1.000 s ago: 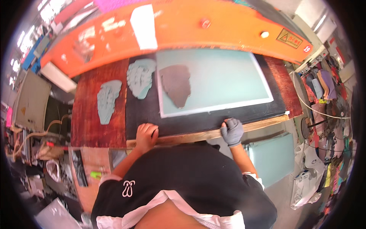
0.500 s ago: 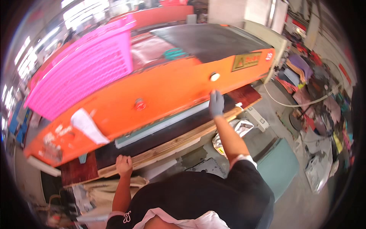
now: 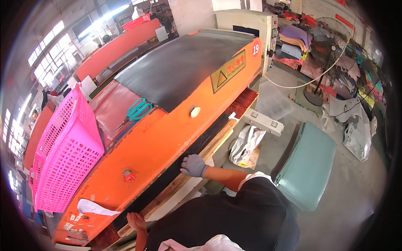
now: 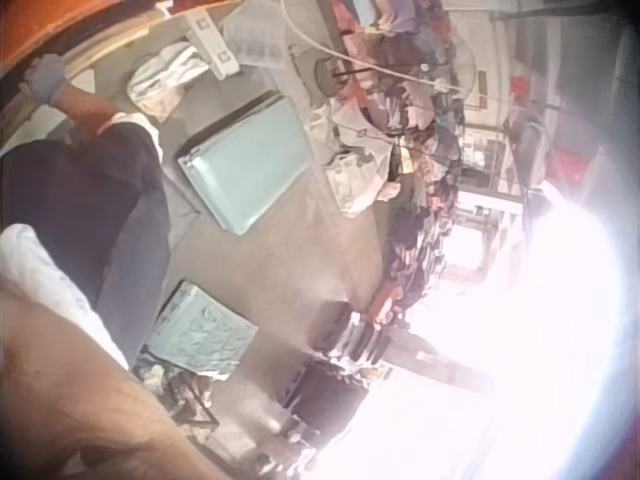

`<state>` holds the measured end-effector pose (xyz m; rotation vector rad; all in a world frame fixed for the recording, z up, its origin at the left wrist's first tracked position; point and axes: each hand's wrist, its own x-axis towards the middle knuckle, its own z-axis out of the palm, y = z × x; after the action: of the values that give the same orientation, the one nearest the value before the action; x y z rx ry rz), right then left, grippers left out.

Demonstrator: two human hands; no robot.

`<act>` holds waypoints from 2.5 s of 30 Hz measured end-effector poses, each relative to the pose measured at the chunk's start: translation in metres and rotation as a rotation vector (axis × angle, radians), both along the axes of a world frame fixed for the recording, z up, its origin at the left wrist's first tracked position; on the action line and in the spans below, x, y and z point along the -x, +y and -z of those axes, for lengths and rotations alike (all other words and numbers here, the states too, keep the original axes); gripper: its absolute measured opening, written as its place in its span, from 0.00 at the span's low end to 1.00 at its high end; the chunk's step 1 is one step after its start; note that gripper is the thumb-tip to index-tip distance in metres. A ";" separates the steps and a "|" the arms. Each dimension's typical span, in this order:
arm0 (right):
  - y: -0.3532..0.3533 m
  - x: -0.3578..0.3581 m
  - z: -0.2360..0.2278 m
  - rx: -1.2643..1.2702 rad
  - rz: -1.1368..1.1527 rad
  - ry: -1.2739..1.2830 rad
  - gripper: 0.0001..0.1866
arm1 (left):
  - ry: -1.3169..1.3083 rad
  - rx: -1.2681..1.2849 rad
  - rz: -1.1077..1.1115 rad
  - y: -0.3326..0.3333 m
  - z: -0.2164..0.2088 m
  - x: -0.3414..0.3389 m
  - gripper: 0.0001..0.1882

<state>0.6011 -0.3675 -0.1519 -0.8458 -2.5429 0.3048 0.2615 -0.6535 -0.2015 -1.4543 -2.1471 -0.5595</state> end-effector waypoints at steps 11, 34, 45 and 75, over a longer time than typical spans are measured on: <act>-0.005 0.017 0.014 -0.198 0.000 -0.162 0.15 | -0.171 0.000 0.070 0.012 -0.003 0.016 0.12; -0.197 0.130 -0.042 0.188 -0.121 0.168 0.41 | -0.512 0.037 0.182 -0.166 -0.072 -0.162 0.07; -0.309 0.153 -0.082 0.236 0.159 -0.370 0.47 | -0.399 0.092 0.221 -0.194 -0.072 -0.173 0.22; -0.250 0.060 -0.059 0.123 0.279 -0.176 0.41 | -0.431 -0.103 0.255 -0.204 -0.058 -0.181 0.19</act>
<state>0.5414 -0.6174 -0.0924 -1.3106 -2.5392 0.3121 0.4422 -0.8577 -0.1436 -1.6800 -2.2102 -1.1507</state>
